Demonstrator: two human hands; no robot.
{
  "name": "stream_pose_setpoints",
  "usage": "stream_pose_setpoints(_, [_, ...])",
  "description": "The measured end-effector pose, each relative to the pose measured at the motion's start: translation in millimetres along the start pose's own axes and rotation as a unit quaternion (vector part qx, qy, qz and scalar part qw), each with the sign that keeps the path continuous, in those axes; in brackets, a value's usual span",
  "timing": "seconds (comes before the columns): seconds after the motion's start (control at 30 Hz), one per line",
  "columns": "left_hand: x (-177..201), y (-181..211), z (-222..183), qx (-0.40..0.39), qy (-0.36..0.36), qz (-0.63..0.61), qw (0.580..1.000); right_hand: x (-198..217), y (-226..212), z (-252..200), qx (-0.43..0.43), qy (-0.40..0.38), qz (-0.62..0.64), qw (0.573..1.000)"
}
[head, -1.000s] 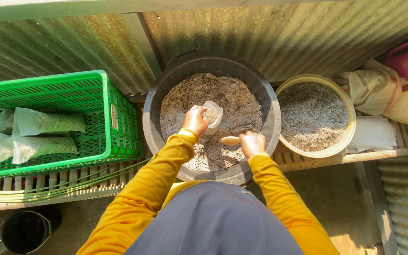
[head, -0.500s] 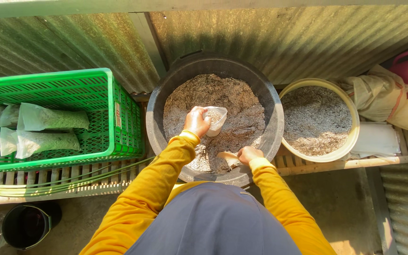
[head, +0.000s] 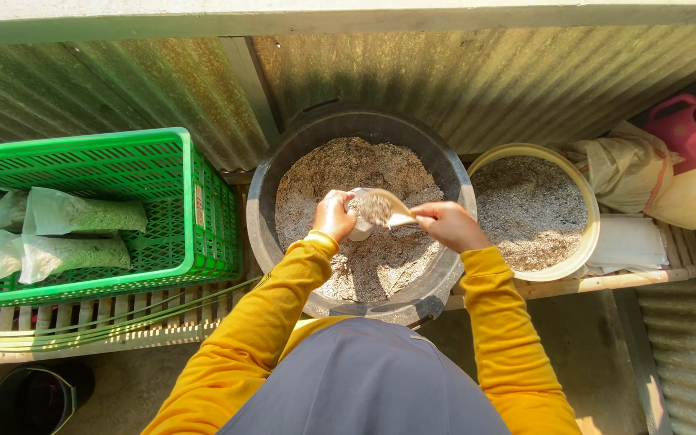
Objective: The person scoops a granular material from a large black basin into a small plastic bag using a wooden spoon. The person holds the bag open with one hand while filling it with the other. The filled bag is then placed into a green crate.
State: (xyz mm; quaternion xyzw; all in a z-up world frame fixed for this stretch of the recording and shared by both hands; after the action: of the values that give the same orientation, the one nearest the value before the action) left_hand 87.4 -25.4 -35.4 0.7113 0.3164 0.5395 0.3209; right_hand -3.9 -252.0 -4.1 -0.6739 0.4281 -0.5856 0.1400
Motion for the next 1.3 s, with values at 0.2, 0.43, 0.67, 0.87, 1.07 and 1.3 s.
stream_pose_setpoints(0.2, [4.2,3.8,1.9,-0.023,0.020,0.009,0.999,-1.0,-91.5,-17.8,0.227,0.230,-0.305,0.896])
stream_pose_setpoints(0.43, [6.8,0.4,6.5,-0.023,0.035,0.000,0.999,-22.6,-116.2,-42.4,0.304,0.355,-0.432,0.771])
stream_pose_setpoints(0.67, [5.4,1.5,2.6,-0.003,0.008,0.007,1.000,-10.8,-3.1,-14.1,0.190,0.341,-0.432,0.813])
stream_pose_setpoints(0.87, [2.9,4.7,5.9,-0.017,0.011,0.015,1.000,-100.5,123.2,0.9,0.049,0.118,-0.456,0.881])
stream_pose_setpoints(1.07, [2.6,-1.2,4.4,-0.079,0.036,0.024,0.996,-134.1,143.1,2.5,0.056,0.145,-0.437,0.886])
stream_pose_setpoints(1.3, [12.4,-2.7,-3.8,-0.079,0.034,0.019,0.996,-167.7,115.2,5.6,0.156,0.167,-0.438,0.869])
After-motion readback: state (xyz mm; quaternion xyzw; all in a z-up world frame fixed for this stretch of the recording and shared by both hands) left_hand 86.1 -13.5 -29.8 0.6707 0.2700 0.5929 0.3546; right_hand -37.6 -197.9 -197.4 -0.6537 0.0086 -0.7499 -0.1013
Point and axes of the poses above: each hand's wrist, its own z-axis towards the middle knuckle, its own x-axis out of the back of the hand, y = z × x, the point moved 9 cm from there along z, towards the middle knuckle, and after that the axes turned 13 degrees about y, right-handed, at the moved point
